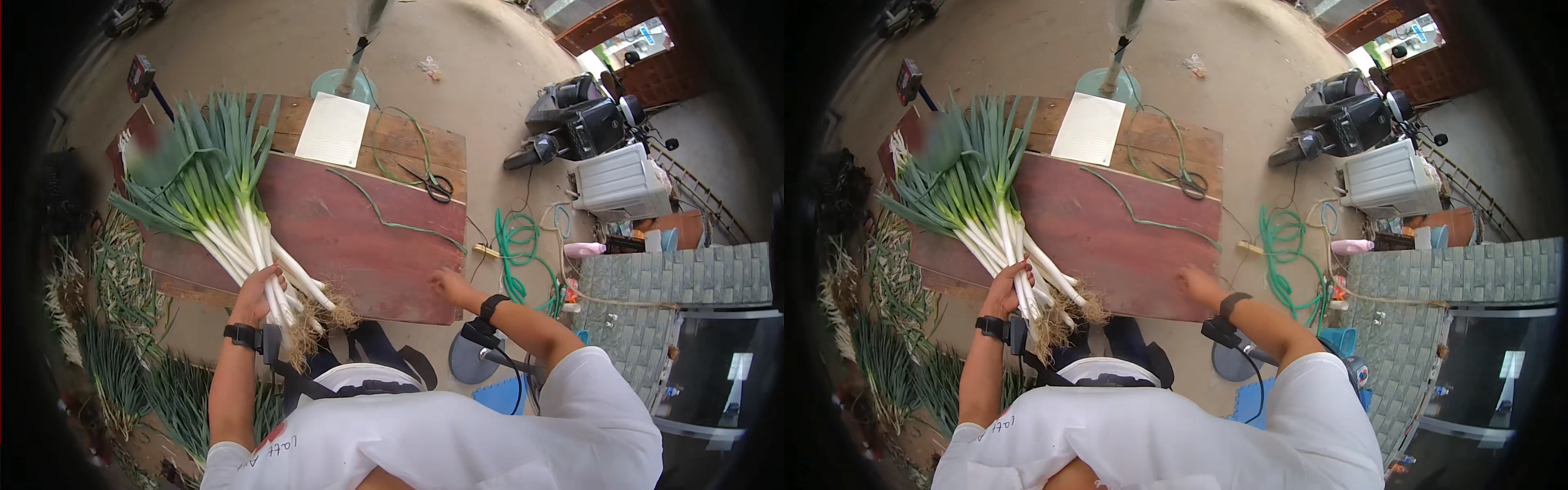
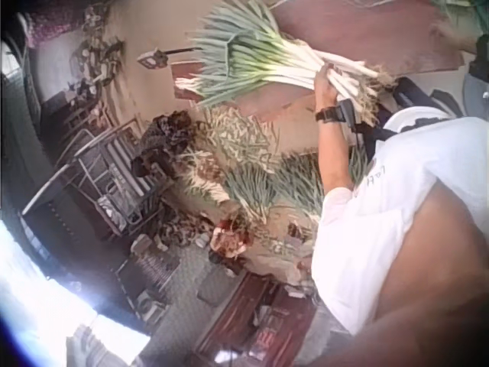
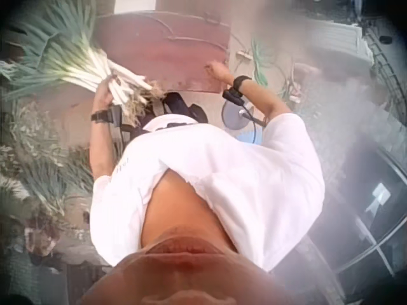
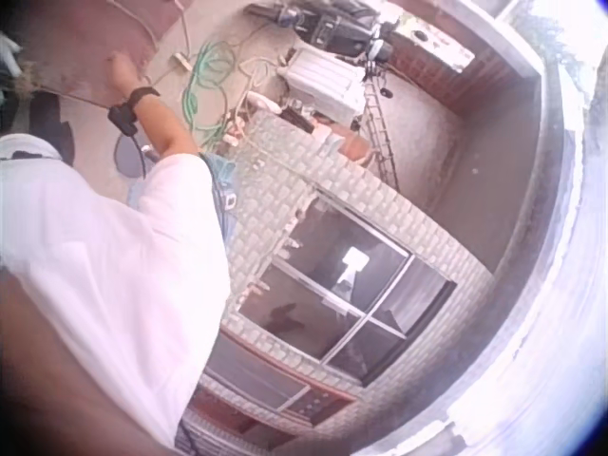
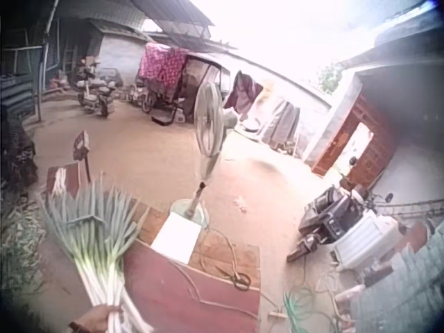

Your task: Bundling and organizing large leeks on a table using string.

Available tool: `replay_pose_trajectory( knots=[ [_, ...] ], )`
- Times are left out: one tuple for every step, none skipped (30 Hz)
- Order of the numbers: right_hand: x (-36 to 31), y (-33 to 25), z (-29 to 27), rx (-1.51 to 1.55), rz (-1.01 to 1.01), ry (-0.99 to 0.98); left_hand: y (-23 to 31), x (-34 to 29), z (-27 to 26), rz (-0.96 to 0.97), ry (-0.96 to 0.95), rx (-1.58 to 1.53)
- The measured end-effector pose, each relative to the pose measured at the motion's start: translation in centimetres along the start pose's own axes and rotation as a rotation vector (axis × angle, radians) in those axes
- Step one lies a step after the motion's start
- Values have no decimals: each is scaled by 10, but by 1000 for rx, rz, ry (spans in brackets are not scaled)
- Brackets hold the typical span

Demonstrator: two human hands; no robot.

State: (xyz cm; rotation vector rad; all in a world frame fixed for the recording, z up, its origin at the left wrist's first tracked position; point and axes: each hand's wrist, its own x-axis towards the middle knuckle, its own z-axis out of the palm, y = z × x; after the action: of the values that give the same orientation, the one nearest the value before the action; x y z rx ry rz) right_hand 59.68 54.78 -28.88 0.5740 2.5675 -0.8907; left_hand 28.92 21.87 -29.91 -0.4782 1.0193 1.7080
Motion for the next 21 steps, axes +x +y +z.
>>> replay_pose_trajectory(
  knots=[
    [25,11,3,-96,10,67,-5,-4,5,25,6,3],
    [51,19,7,-183,26,129,-14,-6,2,14,-54,-64],
    [77,23,9,-142,45,201,-20,-8,4,23,44,-58],
    [103,25,7,-104,57,274,-26,-8,-1,-15,-11,-85],
    [123,24,5,-106,112,289,-32,-6,3,17,15,-61],
    [138,21,7,-108,166,301,-41,-2,-1,43,38,-51],
    [146,24,8,-138,160,293,-44,1,9,31,107,-22],
    [158,25,7,-170,153,299,-51,5,12,36,108,-15],
    [167,20,9,-146,118,277,-58,10,10,26,135,-18],
    [172,15,13,-218,145,190,-69,16,4,44,161,-50],
    [176,15,16,-301,192,117,-73,22,10,71,199,-41],
    [179,17,23,-292,185,107,-76,23,19,92,234,-32],
    [181,18,30,-313,198,88,-75,22,24,115,272,39],
    [179,20,37,-336,214,65,-75,19,26,108,286,40],
    [179,24,40,-330,214,53,-74,18,28,148,308,98],
    [182,28,41,-362,168,18,-73,16,31,187,326,157],
    [184,23,41,-391,117,-15,-68,10,36,210,373,137],
    [180,19,41,-385,114,-20,-66,7,32,197,352,137],
    [173,14,41,-284,74,116,-61,0,33,209,333,114],
    [165,2,38,-185,32,255,-54,-8,41,225,310,90],
    [159,-9,42,66,6,281,-50,-10,47,233,312,93]
  ],
)
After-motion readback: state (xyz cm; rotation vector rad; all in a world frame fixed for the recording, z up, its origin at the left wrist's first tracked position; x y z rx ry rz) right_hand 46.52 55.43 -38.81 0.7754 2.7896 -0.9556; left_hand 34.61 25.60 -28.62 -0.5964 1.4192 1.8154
